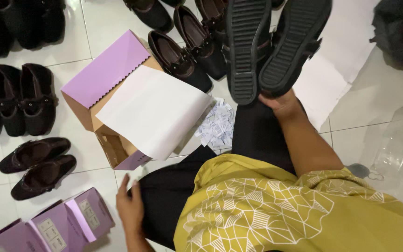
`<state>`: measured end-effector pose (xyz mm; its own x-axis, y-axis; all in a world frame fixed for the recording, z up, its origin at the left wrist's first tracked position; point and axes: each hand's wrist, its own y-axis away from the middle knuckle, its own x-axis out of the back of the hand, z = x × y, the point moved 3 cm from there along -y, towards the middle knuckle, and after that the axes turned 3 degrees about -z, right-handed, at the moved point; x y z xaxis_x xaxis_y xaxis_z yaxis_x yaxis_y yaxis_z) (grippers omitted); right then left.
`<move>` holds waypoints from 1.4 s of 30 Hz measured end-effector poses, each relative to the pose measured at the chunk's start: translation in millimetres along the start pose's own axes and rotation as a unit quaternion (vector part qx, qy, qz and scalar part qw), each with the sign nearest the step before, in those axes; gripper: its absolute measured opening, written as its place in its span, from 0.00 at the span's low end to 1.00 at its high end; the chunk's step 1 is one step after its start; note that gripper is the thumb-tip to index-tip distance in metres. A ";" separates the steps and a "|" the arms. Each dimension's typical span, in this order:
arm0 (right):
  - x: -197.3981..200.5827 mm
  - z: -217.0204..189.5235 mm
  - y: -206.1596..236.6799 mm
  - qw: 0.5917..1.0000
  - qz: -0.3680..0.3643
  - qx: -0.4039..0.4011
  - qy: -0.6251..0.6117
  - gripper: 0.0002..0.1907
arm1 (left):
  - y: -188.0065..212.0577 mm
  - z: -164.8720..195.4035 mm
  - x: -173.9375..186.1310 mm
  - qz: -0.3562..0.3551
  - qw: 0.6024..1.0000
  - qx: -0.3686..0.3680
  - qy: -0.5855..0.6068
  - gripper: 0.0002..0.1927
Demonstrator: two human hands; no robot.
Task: The person sits on the floor and packs pairs of black shoes into purple shoeboxes. They place white tissue paper into a box, set the shoes inside, close the lid, and stack the finished box with the others on the floor.
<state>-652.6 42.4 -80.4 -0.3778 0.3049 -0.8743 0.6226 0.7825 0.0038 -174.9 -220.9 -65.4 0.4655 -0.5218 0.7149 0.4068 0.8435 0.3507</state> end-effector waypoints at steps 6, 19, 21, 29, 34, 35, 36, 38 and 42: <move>-7.1 -28.2 -1.5 0.994 0.039 0.032 0.094 0.20 | 19.2 46.6 -30.8 -0.018 0.984 -0.103 -0.146 0.26; 6.7 -36.9 -80.5 0.489 0.099 0.068 0.864 0.19 | 10.8 75.3 -44.9 -0.044 0.987 -0.081 -0.135 0.32; 20.1 -6.3 -93.8 0.507 0.139 0.015 0.851 0.13 | 7.2 77.4 -49.5 -0.052 0.992 -0.074 -0.092 0.32; -8.0 32.2 -67.9 0.343 0.003 0.203 0.917 0.22 | -13.8 66.1 -92.4 -0.081 0.981 -0.043 0.172 0.29; -38.9 32.0 -3.7 0.447 -0.079 0.109 0.884 0.09 | -18.1 42.1 -105.4 -0.110 0.979 0.049 0.165 0.24; -39.7 33.2 2.7 0.458 -0.099 0.089 0.879 0.07 | -17.0 39.2 -105.7 -0.116 0.981 0.065 0.139 0.25; -37.2 34.4 5.2 0.461 -0.088 0.065 0.881 0.05 | -16.1 37.2 -103.6 -0.099 0.976 0.072 0.178 0.23; -25.6 35.9 2.4 0.465 -0.065 0.014 0.883 0.03 | -12.5 34.9 -97.6 -0.068 0.961 0.089 0.254 0.19; -0.8 25.3 -32.0 0.455 0.012 0.137 0.880 0.06 | -5.4 42.2 -80.2 0.025 0.896 -0.009 0.443 0.12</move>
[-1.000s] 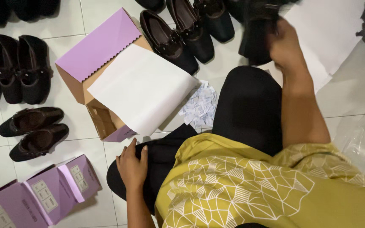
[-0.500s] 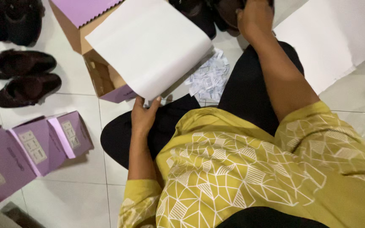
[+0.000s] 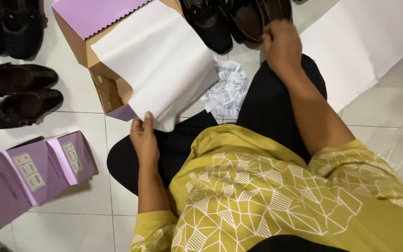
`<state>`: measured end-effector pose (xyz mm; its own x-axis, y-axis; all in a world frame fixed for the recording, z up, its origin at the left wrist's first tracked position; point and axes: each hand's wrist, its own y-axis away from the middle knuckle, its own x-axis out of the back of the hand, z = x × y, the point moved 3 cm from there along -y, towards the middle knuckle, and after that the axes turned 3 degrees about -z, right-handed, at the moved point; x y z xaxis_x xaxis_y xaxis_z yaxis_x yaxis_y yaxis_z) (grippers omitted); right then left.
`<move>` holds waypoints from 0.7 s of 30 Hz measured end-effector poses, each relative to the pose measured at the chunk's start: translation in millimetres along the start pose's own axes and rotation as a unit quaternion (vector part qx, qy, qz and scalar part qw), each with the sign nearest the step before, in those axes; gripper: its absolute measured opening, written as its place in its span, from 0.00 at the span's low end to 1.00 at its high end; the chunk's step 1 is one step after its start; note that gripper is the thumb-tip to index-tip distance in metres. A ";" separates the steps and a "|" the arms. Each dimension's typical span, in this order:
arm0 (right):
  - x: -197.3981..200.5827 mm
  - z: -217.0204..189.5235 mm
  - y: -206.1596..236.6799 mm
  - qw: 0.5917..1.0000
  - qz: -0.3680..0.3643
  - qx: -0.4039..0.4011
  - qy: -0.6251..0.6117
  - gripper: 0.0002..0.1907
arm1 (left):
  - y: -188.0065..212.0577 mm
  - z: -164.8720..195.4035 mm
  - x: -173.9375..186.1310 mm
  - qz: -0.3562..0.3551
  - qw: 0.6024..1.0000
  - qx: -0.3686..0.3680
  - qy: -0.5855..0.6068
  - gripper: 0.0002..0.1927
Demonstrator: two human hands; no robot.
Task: The person sits on the floor and packs pairs of black shoes into purple shoeboxes. They place white tissue paper into a box, set the shoes inside, close the lid, and stack the finished box with the others on the floor.
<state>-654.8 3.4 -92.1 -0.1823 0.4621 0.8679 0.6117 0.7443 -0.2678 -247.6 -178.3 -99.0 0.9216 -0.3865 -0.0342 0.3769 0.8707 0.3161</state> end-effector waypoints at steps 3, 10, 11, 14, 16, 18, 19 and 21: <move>-6.4 24.4 -23.1 0.998 0.059 -0.003 0.025 0.09 | 7.2 6.8 2.9 0.050 0.999 0.001 -0.003 0.12; 8.3 63.0 -55.3 0.955 -0.002 0.168 0.242 0.13 | 5.9 14.2 13.4 0.119 0.992 0.044 0.003 0.11; 12.2 64.7 -58.1 0.945 -0.011 0.194 0.263 0.12 | 3.2 14.7 15.8 0.123 0.991 0.053 0.018 0.11; 28.7 67.3 -61.8 0.924 -0.057 0.246 0.288 0.08 | 0.4 23.9 23.6 0.112 0.992 0.004 -0.065 0.13; 47.4 70.7 -63.9 0.924 -0.081 0.273 0.255 0.08 | -0.4 26.7 26.6 0.094 0.995 0.028 -0.032 0.14; 67.5 77.4 -70.2 0.929 -0.123 0.270 0.222 0.09 | 1.0 29.1 30.0 0.051 0.996 0.071 -0.008 0.14; 74.0 81.5 -73.9 0.930 -0.152 0.258 0.212 0.10 | 2.1 29.2 29.5 0.010 0.994 0.106 -0.001 0.16; 89.6 94.8 -84.8 0.929 -0.195 0.266 0.169 0.07 | 3.3 30.0 28.7 -0.054 0.987 0.149 -0.018 0.20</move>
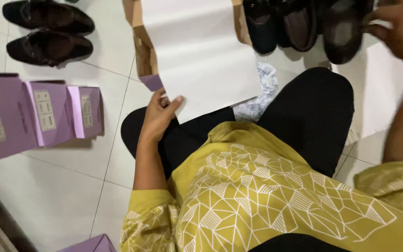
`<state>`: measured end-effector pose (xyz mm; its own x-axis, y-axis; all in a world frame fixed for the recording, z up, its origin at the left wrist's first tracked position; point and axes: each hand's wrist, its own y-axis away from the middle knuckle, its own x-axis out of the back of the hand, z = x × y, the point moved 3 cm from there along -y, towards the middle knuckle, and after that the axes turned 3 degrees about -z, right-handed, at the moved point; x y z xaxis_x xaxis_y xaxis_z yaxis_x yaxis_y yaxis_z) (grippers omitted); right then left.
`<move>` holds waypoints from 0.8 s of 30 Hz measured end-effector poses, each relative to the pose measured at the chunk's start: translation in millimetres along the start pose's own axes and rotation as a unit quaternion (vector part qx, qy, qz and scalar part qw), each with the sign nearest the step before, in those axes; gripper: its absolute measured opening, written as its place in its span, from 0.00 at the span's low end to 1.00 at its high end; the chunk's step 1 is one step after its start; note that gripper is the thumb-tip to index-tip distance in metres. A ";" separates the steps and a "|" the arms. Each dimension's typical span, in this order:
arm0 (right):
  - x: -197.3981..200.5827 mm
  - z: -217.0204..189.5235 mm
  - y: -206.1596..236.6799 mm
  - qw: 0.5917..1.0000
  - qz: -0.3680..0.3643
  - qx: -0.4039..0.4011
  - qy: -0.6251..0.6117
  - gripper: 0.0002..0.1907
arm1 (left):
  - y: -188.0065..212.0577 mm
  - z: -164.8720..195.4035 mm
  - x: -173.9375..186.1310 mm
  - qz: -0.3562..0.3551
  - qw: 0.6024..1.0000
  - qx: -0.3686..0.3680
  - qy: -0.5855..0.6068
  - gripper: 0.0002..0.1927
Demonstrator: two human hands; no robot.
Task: The person sits on the floor and packs pairs of black shoes into purple shoeboxes. They place white tissue paper into a box, set the shoes inside, close the lid, and stack the finished box with the others on the floor.
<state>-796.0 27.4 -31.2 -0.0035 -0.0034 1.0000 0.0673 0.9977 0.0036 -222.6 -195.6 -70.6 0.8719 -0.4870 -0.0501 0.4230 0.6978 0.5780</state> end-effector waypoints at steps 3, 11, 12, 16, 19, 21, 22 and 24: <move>18.9 9.8 -4.0 0.995 -0.058 -0.009 -0.082 0.07 | -1.9 3.4 -0.6 -0.031 0.998 0.001 -0.058 0.20; 127.3 -105.6 -97.5 0.966 -0.087 0.011 -0.244 0.11 | 2.0 8.3 3.4 0.016 0.999 -0.049 -0.006 0.25; 129.7 -133.8 -122.8 0.958 -0.083 0.033 -0.271 0.12 | 3.7 7.7 4.0 0.021 0.999 -0.045 -0.010 0.27; 115.4 -246.8 -222.0 0.923 -0.099 0.116 -0.352 0.15 | 7.4 4.5 6.2 0.025 0.998 -0.048 0.026 0.34; 62.5 -323.1 -287.7 0.918 -0.165 0.069 -0.353 0.16 | 7.3 1.8 11.0 0.032 0.997 -0.057 0.049 0.31; 27.9 -354.6 -310.6 0.912 -0.217 0.043 -0.344 0.15 | 8.1 -0.2 15.3 0.041 0.997 -0.047 0.051 0.28; 14.0 -363.9 -318.0 0.908 -0.237 0.050 -0.341 0.14 | 8.7 -0.7 17.3 0.045 0.997 -0.040 0.052 0.27; -13.5 -376.0 -320.1 0.890 -0.292 0.048 -0.348 0.15 | 9.5 -0.6 20.2 0.046 0.997 -0.023 0.058 0.25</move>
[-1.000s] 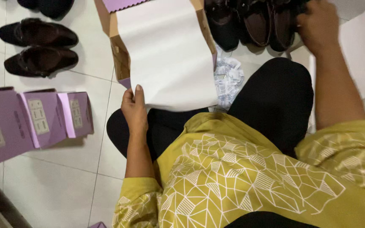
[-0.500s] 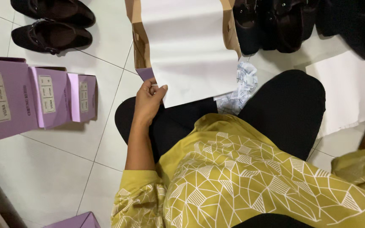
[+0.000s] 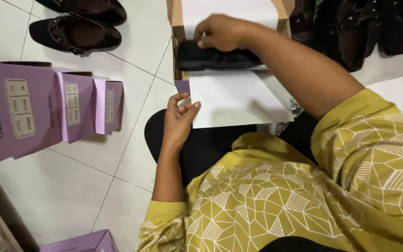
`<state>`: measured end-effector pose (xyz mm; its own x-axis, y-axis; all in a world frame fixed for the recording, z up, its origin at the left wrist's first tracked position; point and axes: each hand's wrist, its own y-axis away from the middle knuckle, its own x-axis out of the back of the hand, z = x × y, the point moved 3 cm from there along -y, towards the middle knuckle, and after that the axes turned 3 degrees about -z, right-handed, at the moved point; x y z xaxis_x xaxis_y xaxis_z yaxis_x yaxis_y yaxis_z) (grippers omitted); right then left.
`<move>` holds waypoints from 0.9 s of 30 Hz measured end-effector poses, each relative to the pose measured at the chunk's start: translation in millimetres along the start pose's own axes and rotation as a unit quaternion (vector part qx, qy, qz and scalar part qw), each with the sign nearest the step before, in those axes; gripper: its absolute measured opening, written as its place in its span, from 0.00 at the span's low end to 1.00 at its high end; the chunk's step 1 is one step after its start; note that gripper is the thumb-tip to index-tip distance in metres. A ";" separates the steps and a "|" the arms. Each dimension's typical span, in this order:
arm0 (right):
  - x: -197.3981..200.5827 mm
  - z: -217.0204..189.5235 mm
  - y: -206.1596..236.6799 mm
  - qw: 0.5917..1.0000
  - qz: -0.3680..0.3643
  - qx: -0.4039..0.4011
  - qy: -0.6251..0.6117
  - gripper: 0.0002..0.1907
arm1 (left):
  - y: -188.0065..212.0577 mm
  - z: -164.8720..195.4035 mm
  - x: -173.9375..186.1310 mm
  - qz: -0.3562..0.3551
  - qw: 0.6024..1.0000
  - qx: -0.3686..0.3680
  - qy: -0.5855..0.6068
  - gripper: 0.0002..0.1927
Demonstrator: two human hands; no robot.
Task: The person sits on the floor and packs pairs of black shoes into purple shoeboxes. They place white tissue paper into a box, set the shoes inside, close the lid, and stack the finished box with the others on the floor.
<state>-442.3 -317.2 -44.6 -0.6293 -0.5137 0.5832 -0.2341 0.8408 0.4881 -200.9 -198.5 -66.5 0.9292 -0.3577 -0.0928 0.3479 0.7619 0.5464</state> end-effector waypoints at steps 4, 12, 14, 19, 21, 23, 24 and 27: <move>-44.2 26.8 -11.5 0.992 -0.073 -0.033 -0.097 0.16 | -7.7 5.7 -1.1 -0.023 0.995 -0.008 0.093 0.22; -111.2 88.6 -12.8 0.967 -0.179 0.046 -0.178 0.21 | -68.7 -22.5 -17.1 -0.019 0.958 0.036 0.283 0.21; -109.9 106.1 -7.5 0.960 -0.170 0.085 -0.207 0.22 | -84.6 -38.0 -22.4 -0.001 0.944 0.048 0.328 0.23; -82.5 132.3 16.9 0.980 -0.082 0.029 -0.178 0.23 | -111.8 -62.1 -24.5 0.067 0.949 0.066 0.301 0.29; -65.2 130.4 36.8 0.989 -0.050 -0.023 -0.135 0.21 | -113.2 -62.7 -24.5 0.072 0.959 0.066 0.267 0.32; -55.5 118.5 60.3 0.996 -0.010 -0.061 -0.069 0.19 | -108.8 -58.6 -26.7 0.063 0.973 0.050 0.216 0.35; -49.7 112.6 74.0 0.997 0.015 -0.072 -0.025 0.18 | -105.1 -54.7 -27.8 0.077 0.981 0.031 0.176 0.36; -46.8 90.5 109.9 0.974 0.193 -0.043 0.111 0.17 | -88.6 -37.2 -36.4 0.105 0.989 -0.076 0.066 0.36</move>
<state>-505.6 -185.3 -77.1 -0.4801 -0.1950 0.8553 0.0563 0.9661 0.2519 -260.9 -232.8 -142.5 0.9878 -0.1165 -0.1032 0.1502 0.8880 0.4346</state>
